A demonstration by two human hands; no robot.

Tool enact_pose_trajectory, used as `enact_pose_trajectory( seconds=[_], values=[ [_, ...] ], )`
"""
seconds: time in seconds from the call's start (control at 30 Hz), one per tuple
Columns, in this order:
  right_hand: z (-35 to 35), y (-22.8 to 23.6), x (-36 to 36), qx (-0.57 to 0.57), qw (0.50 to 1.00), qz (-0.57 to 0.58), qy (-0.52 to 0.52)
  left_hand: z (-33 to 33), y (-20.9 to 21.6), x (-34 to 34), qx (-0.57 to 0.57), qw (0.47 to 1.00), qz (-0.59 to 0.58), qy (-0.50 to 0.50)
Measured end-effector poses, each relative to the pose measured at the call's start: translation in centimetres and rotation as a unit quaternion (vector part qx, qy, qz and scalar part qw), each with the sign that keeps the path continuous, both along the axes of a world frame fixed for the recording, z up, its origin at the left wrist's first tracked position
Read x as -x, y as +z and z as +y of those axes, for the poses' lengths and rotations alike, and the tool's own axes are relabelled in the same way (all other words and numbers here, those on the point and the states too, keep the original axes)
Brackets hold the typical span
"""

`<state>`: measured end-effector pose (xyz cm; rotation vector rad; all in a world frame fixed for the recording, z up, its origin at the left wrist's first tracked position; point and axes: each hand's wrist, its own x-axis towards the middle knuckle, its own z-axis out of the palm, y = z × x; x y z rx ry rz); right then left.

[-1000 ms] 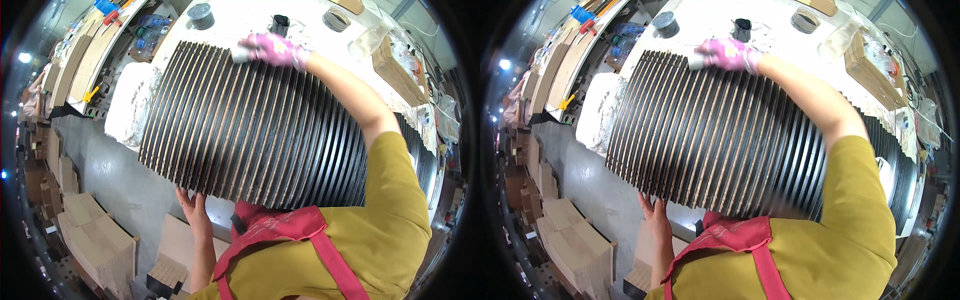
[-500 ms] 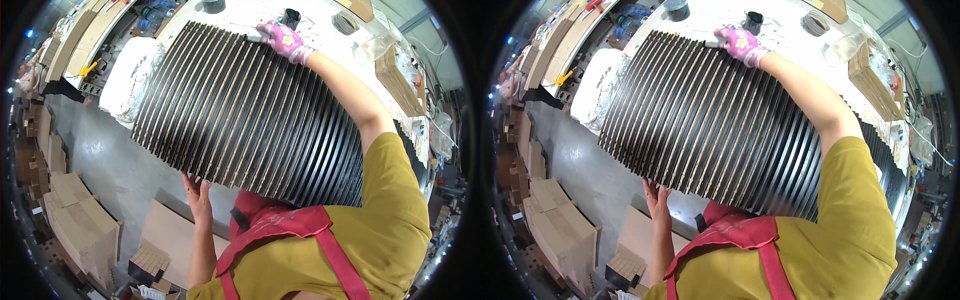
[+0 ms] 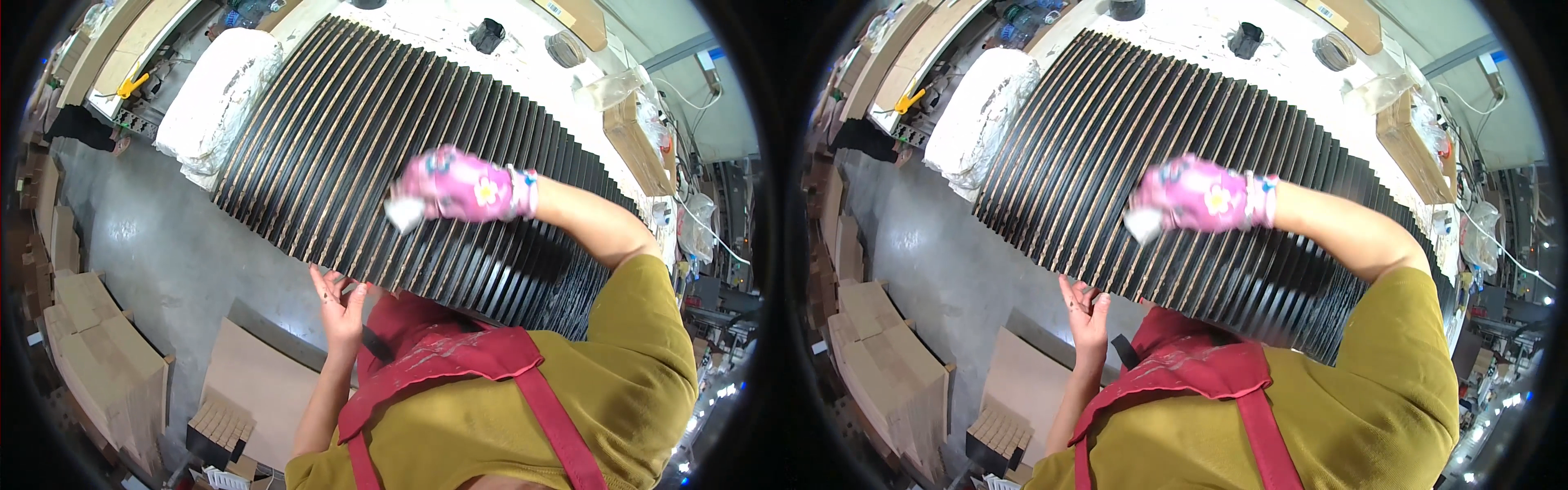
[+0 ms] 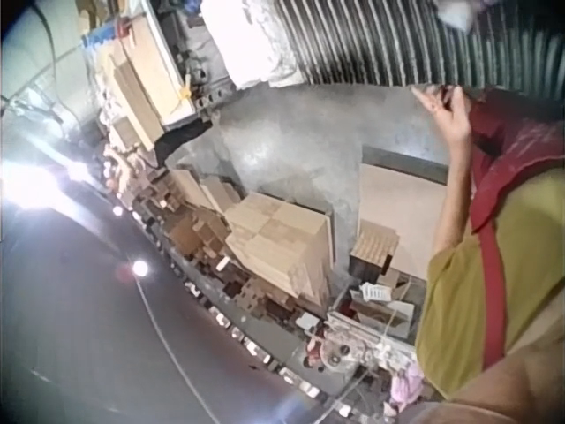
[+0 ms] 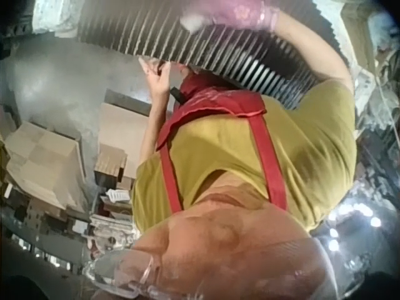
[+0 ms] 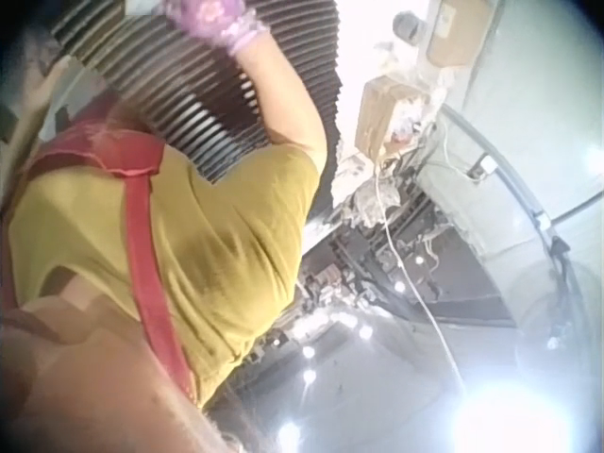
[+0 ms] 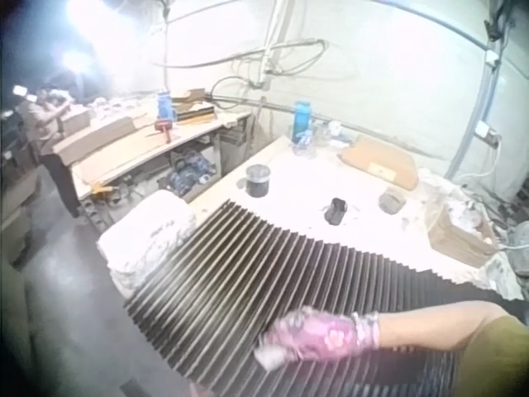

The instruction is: The person wipes a row of dark wooden slats with a cloth and then applies a substance to the edges of the slats using a small applicator block.

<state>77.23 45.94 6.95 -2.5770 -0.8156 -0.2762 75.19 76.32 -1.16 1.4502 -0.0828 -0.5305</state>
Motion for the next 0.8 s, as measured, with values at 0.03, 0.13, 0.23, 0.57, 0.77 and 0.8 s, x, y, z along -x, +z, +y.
enact_pose_trajectory(
  seconds=[0.03, 0.13, 0.23, 0.57, 0.77, 0.8],
  values=[
    [-0.1, 0.7, -0.3, 0.031, 1.000, 0.002, -0.001, 0.2, -0.4, 0.1, -0.024, 1.000, -0.011, -0.007],
    [-4.6, 0.9, -4.8, -0.002, 0.992, -0.072, -0.104, 0.3, -1.4, 0.0, -0.045, 0.998, -0.048, -0.023],
    [-7.7, -1.6, -5.9, 0.041, 0.926, -0.052, -0.373, -0.8, -0.2, -0.4, -0.059, 0.997, -0.030, -0.043],
    [-0.4, -1.0, -3.9, -0.080, 0.989, 0.019, -0.124, -1.7, -0.1, 0.6, -0.059, 0.996, -0.062, 0.017],
    [6.3, -0.2, 0.3, 0.013, 1.000, 0.012, 0.014, -1.9, -1.4, 1.5, -0.052, 0.994, -0.085, 0.049],
    [6.9, 0.6, 0.6, 0.017, 0.995, 0.069, 0.074, -1.9, -1.5, 1.5, -0.030, 0.994, -0.097, 0.047]
  ],
)
